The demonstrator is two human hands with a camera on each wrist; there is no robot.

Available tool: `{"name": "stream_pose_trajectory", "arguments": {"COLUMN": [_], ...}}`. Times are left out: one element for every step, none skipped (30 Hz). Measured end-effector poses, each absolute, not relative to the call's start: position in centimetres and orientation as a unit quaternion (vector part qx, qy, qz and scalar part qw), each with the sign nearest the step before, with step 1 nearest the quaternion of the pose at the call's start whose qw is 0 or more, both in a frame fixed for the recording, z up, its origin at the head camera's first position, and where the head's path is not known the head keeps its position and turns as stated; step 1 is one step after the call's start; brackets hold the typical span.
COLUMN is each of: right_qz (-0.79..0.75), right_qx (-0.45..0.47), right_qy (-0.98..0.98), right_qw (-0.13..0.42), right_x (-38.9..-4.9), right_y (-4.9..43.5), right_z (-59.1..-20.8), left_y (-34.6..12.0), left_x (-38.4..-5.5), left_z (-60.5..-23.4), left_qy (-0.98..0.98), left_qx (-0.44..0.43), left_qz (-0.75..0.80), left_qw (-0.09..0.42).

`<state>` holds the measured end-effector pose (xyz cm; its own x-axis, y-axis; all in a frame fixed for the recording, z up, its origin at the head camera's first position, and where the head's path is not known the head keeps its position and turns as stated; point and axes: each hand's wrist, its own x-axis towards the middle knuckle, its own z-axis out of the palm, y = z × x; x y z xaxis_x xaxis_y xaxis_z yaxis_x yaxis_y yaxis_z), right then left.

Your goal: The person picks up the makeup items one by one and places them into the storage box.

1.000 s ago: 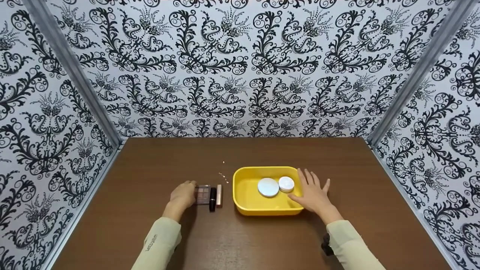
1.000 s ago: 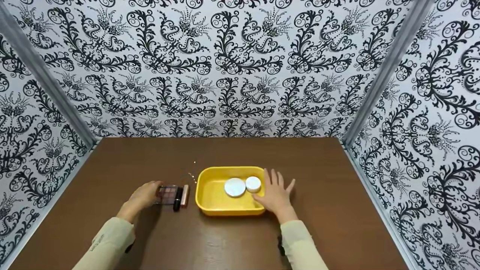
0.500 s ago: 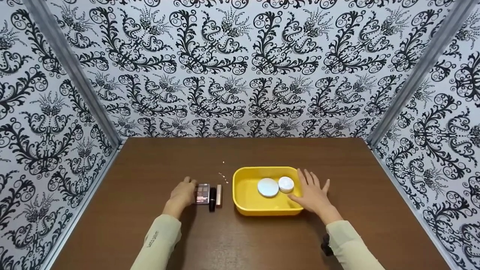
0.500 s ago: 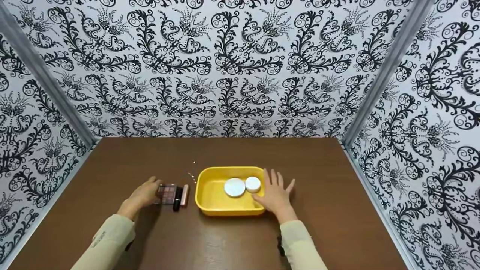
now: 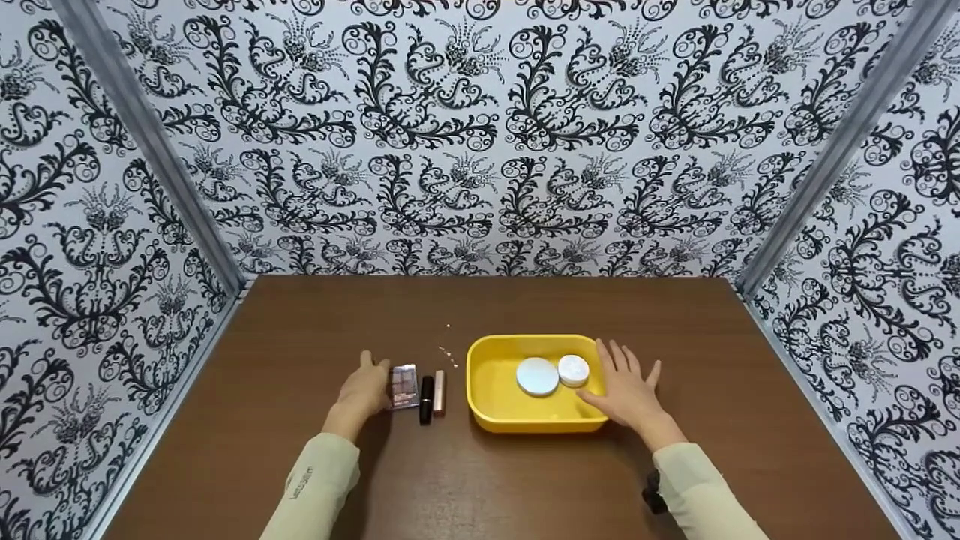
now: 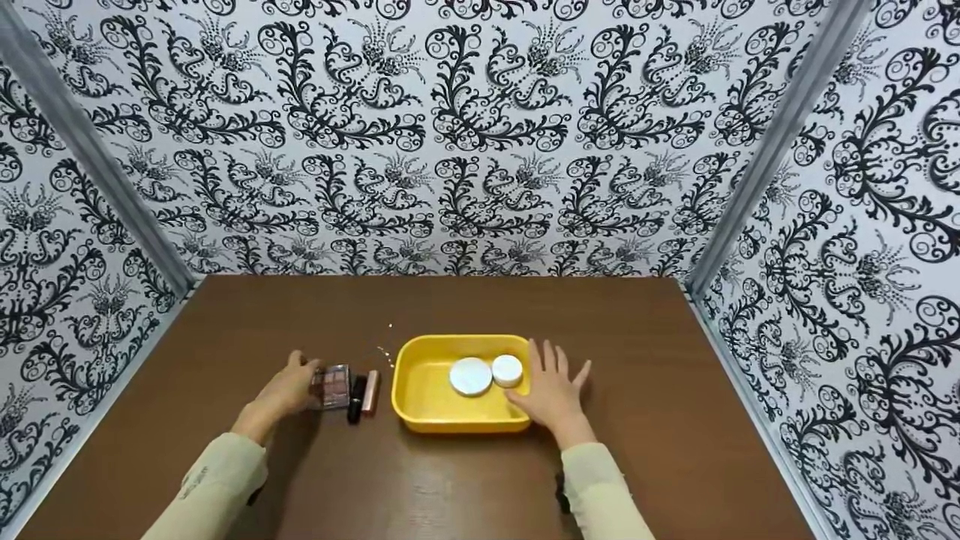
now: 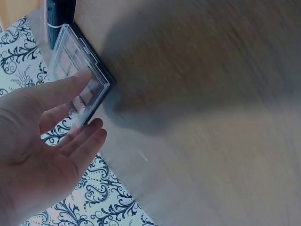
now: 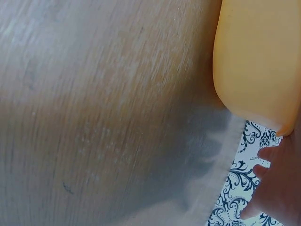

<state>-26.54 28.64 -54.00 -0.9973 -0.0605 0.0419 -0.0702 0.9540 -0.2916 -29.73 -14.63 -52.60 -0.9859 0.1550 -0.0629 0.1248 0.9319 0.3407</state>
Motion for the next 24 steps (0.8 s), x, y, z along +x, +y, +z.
{"name": "stream_pose_trajectory", "arguments": {"right_qz": [0.147,0.147,0.146,0.147,0.147,0.146,0.146,0.144,0.144,0.143,0.143,0.142,0.141,0.142,0.142,0.142,0.142,0.142,0.142,0.143,0.142,0.142,0.141,0.141], "right_qx": [0.032,0.031,0.030,0.029,0.029,0.029,0.029,0.028,0.029,0.029,0.030,0.031,0.031,0.031,0.031,0.032,0.032,0.031,0.031,0.031,0.032,0.032,0.033,0.033], "right_qy": [-0.988,-0.989,-0.989,-0.989,-0.989,-0.989,-0.989,-0.989,-0.989,-0.989,-0.989,-0.989,-0.989,-0.989,-0.989,-0.989,-0.989,-0.989,-0.989,-0.989,-0.989,-0.989,-0.989,-0.989], "right_qw": [0.015,0.014,0.014,0.014,0.015,0.014,0.014,0.014,0.013,0.014,0.014,0.015,0.017,0.018,0.019,0.019,0.019,0.020,0.019,0.020,0.021,0.022,0.024,0.025], "right_x": [-26.5,-26.6,-26.6,-26.6,-26.6,-26.6,-26.6,-26.6,-26.6,-26.5,-26.5,-26.5,-26.6,-26.6,-26.6,-26.6,-26.6,-26.6,-26.7,-26.7,-26.7,-26.7,-26.7,-26.7], "right_y": [28.7,28.7,28.7,28.7,28.7,28.8,28.8,28.8,28.8,28.8,28.8,28.8,28.8,28.8,28.8,28.8,28.8,28.8,28.8,28.8,28.8,28.8,28.8,28.8], "right_z": [-54.0,-54.0,-54.1,-54.1,-54.1,-54.1,-54.2,-54.2,-54.2,-54.2,-54.2,-54.2,-54.2,-54.2,-54.2,-54.2,-54.2,-54.2,-54.2,-54.2,-54.2,-54.2,-54.2,-54.2], "left_y": [-14.7,-14.7,-14.7,-14.8,-14.8,-14.9,-14.9,-15.0,-15.0,-15.1,-15.1,-15.2,-15.2,-15.3,-15.3,-15.4,-15.5,-15.5,-15.6,-15.6,-15.7,-15.7,-15.7,-15.8], "left_x": [-29.7,-29.7,-29.6,-29.6,-29.6,-29.6,-29.6,-29.5,-29.5,-29.5,-29.4,-29.4,-29.4,-29.3,-29.3,-29.3,-29.2,-29.1,-29.1,-29.0,-29.0,-28.9,-28.9,-28.9], "left_z": [-52.6,-52.6,-52.6,-52.6,-52.7,-52.8,-52.8,-52.9,-53.0,-53.1,-53.2,-53.3,-53.3,-53.4,-53.4,-53.5,-53.5,-53.5,-53.6,-53.6,-53.7,-53.7,-53.7,-53.8], "left_qy": [0.981,0.980,0.979,0.978,0.977,0.976,0.975,0.974,0.974,0.973,0.973,0.972,0.972,0.971,0.970,0.970,0.969,0.968,0.967,0.967,0.966,0.965,0.964,0.963], "left_qx": [0.071,0.069,0.067,0.063,0.059,0.055,0.052,0.051,0.051,0.053,0.054,0.055,0.057,0.058,0.060,0.060,0.060,0.060,0.060,0.060,0.060,0.059,0.060,0.062], "left_qz": [0.176,0.182,0.189,0.194,0.201,0.206,0.211,0.214,0.217,0.220,0.222,0.224,0.228,0.230,0.234,0.237,0.240,0.243,0.246,0.248,0.251,0.254,0.257,0.260], "left_qw": [0.042,0.042,0.042,0.042,0.043,0.043,0.044,0.045,0.044,0.041,0.039,0.035,0.029,0.024,0.018,0.012,0.006,-0.001,-0.007,-0.012,-0.017,-0.023,-0.028,-0.031]}}
